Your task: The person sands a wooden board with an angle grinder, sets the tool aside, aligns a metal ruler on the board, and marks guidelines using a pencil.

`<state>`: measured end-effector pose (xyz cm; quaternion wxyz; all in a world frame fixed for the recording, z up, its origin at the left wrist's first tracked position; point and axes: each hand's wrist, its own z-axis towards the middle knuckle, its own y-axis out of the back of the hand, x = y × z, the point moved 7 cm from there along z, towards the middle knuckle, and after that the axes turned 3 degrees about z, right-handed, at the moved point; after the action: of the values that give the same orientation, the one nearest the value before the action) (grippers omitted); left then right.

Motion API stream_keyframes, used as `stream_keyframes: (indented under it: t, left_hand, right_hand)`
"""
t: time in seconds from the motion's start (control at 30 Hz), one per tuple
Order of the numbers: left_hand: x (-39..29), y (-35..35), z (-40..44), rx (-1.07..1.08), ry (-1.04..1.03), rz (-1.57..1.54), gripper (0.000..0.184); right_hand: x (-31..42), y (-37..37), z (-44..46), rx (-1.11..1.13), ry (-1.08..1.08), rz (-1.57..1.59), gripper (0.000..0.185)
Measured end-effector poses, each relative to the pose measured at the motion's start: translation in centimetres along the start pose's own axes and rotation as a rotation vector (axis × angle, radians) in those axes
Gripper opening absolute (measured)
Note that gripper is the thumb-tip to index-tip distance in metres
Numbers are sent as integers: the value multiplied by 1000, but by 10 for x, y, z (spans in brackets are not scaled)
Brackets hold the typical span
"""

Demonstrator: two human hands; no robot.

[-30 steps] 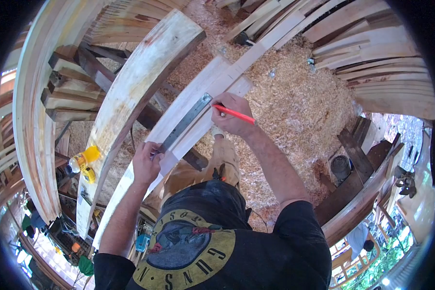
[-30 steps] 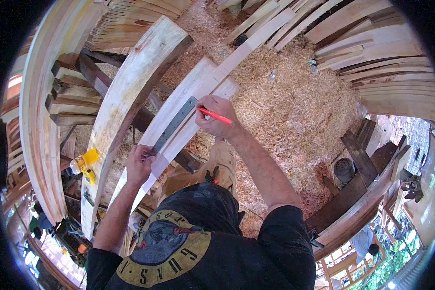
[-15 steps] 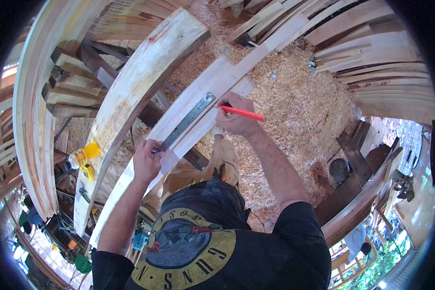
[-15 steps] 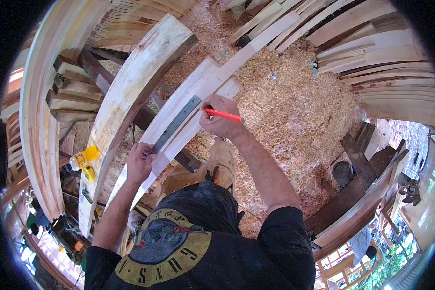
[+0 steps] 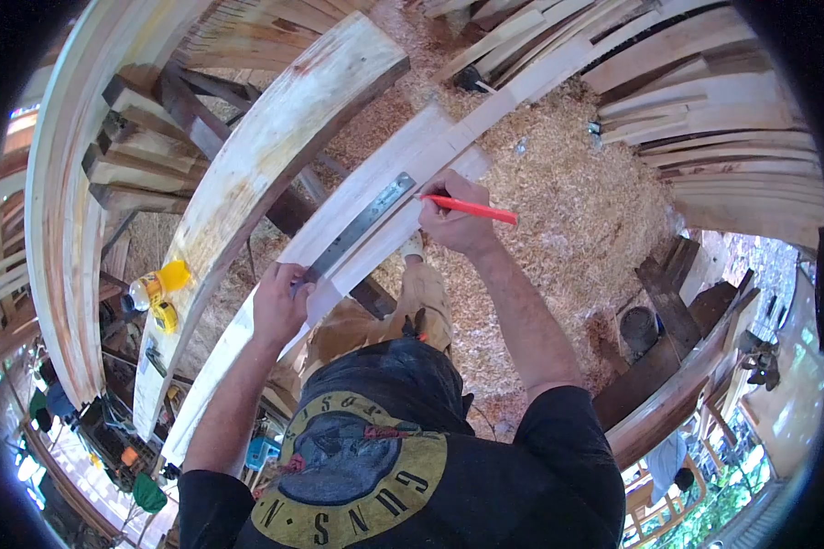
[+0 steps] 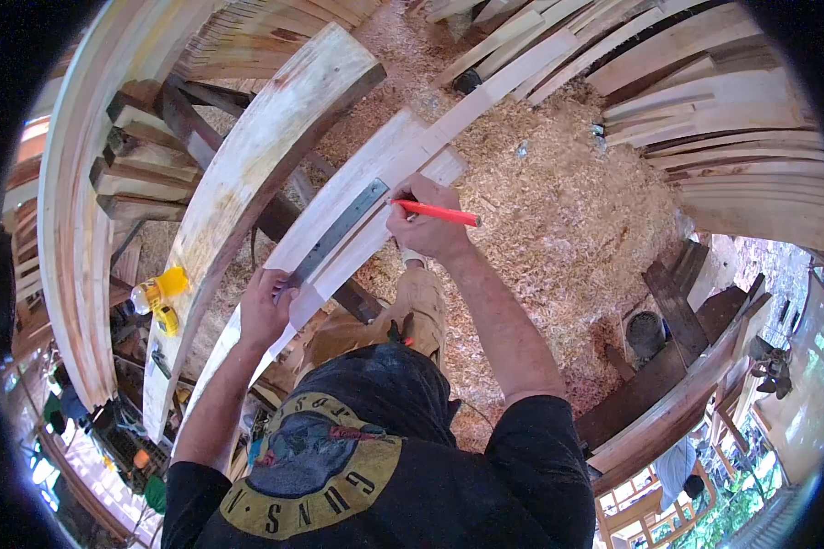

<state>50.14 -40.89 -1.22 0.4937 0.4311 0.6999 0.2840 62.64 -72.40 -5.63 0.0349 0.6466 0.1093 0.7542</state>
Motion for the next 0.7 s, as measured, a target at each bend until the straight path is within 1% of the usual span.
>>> stream_keyframes:
  t: [0.3, 0.4, 0.7]
  left_hand:
    - [10, 3, -12, 15, -19, 54, 28]
    - [11, 2, -14, 13, 2, 22, 27]
    - [8, 3, -17, 4, -10, 74, 27]
  right_hand:
    - [-2, 1, 0, -4, -20, 41, 16]
    - [1, 0, 1, 4, 11, 23, 11]
    - [5, 2, 2, -3, 27, 16, 11]
